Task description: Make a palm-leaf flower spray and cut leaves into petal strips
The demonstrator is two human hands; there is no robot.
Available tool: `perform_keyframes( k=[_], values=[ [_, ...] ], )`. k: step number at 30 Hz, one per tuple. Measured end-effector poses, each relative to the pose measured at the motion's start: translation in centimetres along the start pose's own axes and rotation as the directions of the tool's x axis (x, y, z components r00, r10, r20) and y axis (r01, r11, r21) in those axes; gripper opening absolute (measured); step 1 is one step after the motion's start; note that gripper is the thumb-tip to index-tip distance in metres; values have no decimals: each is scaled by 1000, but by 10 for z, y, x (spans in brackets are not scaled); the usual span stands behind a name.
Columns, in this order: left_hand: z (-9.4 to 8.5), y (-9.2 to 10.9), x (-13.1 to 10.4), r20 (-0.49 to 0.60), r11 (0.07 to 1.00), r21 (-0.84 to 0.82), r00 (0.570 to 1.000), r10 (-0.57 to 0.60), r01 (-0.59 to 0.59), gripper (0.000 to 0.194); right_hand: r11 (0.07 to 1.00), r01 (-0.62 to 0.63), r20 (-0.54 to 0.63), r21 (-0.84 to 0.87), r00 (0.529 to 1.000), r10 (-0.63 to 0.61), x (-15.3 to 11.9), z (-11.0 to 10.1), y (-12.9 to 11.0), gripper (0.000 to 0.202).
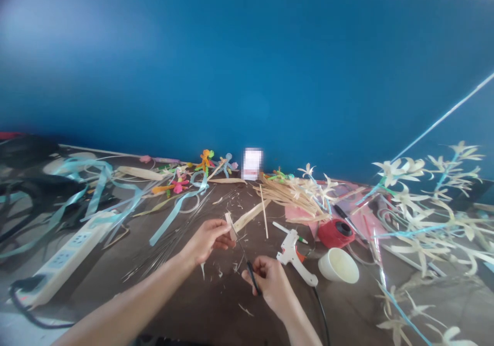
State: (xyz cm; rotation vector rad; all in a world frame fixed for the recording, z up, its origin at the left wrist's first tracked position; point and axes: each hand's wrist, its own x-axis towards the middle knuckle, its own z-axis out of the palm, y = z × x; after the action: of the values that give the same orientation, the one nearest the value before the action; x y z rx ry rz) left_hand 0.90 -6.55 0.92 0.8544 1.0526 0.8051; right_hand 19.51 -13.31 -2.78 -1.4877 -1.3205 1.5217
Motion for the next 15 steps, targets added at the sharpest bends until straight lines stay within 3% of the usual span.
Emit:
perform_keyframes(
  k=[15],
  values=[
    [2,-2,-3,64,996,72,996,54,-59,22,999,-4,4,46,1000,3,1,2,1,31]
  ],
)
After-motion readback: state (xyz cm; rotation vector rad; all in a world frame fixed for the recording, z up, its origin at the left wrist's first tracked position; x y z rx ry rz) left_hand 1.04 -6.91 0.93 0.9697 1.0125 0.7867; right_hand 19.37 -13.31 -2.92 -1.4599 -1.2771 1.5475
